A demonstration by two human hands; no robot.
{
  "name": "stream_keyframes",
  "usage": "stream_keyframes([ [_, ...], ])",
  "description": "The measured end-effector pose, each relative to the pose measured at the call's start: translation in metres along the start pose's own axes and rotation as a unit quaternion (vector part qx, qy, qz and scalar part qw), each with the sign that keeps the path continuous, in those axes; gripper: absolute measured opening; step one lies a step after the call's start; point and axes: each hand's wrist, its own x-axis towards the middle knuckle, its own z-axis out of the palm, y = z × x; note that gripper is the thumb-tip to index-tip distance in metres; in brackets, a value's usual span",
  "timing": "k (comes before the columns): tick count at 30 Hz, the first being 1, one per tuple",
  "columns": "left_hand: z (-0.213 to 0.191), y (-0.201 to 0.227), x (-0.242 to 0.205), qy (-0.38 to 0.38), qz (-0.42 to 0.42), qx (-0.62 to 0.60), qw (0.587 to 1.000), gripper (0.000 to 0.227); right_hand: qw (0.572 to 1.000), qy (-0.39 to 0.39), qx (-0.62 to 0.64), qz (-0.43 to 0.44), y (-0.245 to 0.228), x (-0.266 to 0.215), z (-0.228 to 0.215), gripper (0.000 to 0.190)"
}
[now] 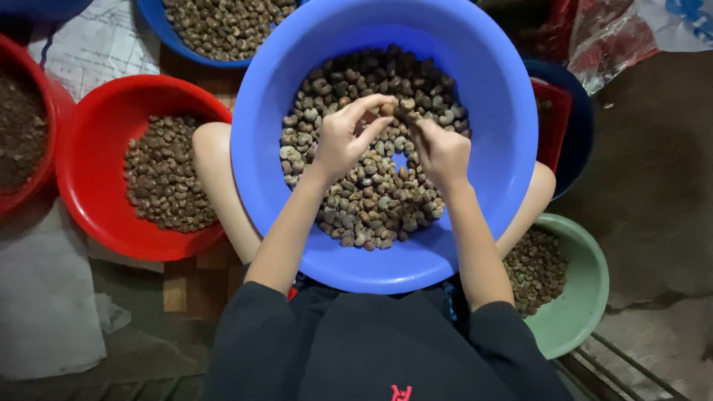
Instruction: Shelling raw nuts using a small knife and sorting them into bowls
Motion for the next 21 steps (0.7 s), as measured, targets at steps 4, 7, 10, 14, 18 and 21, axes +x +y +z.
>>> stream_keyframes([
  [4,-0.003,0.007,0.006,-0.032,0.011,-0.043,0.998,0.024,0.986,-0.008,0.125,0.109,-0.012,0.012,-0.006,0.022],
  [7,0.001,0.003,0.003,-0.090,0.062,0.045,0.993,0.019,0.778,-0.004,0.579,0.243,-0.012,0.003,0.011,0.019],
  [10,0.012,-0.013,-0.003,-0.084,0.022,-0.043,0.995,0.023,0.629,-0.026,0.725,0.280,-0.030,0.007,0.003,0.013],
  [14,0.018,-0.037,-0.008,-0.072,0.065,0.003,0.995,0.022,0.635,-0.008,0.728,0.257,-0.022,0.003,0.017,0.018],
  [18,-0.002,-0.009,0.002,-0.121,0.064,0.122,0.983,0.027,0.943,0.057,0.318,0.081,-0.010,0.005,0.002,0.031],
  [21,-0.010,0.008,0.007,-0.183,0.062,0.095,0.976,0.029,0.998,-0.024,0.053,-0.032,0.013,0.007,-0.013,0.030],
])
